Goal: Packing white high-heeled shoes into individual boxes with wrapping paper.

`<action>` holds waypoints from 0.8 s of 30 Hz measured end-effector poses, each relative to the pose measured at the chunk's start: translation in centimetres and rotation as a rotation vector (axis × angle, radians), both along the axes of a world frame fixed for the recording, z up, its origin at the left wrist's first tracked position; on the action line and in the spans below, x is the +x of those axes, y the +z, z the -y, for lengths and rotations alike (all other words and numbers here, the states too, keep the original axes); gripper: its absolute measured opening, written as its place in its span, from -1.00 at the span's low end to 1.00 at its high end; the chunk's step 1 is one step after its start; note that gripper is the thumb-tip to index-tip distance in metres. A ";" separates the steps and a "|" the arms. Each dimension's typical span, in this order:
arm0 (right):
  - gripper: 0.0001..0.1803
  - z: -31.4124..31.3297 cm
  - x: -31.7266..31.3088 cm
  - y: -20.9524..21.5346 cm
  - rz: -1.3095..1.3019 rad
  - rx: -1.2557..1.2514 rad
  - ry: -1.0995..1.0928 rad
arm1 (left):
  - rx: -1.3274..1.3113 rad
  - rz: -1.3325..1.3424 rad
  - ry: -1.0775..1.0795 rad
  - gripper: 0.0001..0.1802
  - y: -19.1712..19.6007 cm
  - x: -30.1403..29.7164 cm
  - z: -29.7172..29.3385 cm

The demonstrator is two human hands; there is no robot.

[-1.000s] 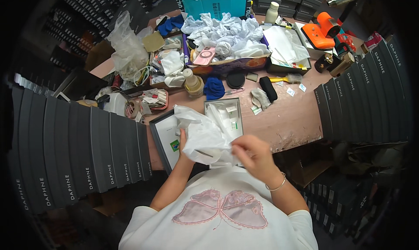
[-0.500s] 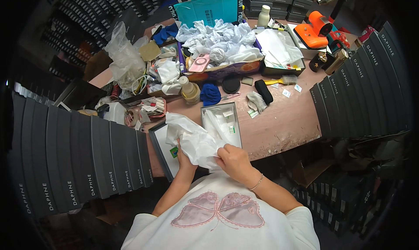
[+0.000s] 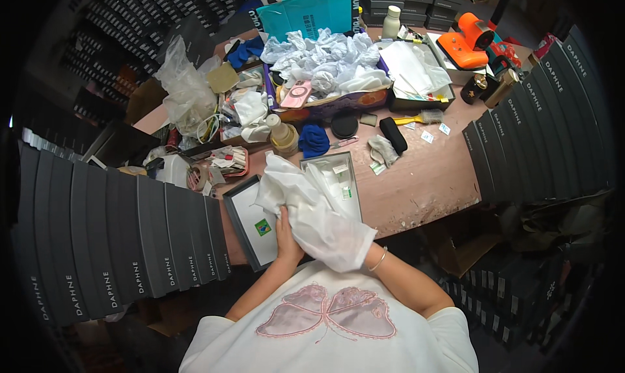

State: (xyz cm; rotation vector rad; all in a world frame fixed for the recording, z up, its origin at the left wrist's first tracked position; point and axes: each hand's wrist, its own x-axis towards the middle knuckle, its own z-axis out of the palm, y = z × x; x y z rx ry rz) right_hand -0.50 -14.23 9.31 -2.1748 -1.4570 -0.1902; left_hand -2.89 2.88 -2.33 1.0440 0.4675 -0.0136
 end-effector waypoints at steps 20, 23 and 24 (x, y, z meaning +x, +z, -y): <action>-0.47 14.0 1.2 -0.4 -0.496 -0.215 -0.617 | 1.390 0.621 0.392 -0.82 8.6 9.2 -7.7; -0.50 14.0 1.9 0.7 -0.467 -0.229 -0.556 | 1.801 0.156 -0.667 -0.71 -2.2 8.0 -7.5; -0.51 13.9 2.4 1.0 -0.432 -0.250 -0.486 | 1.770 -0.187 -1.039 -0.67 -4.7 7.0 -7.7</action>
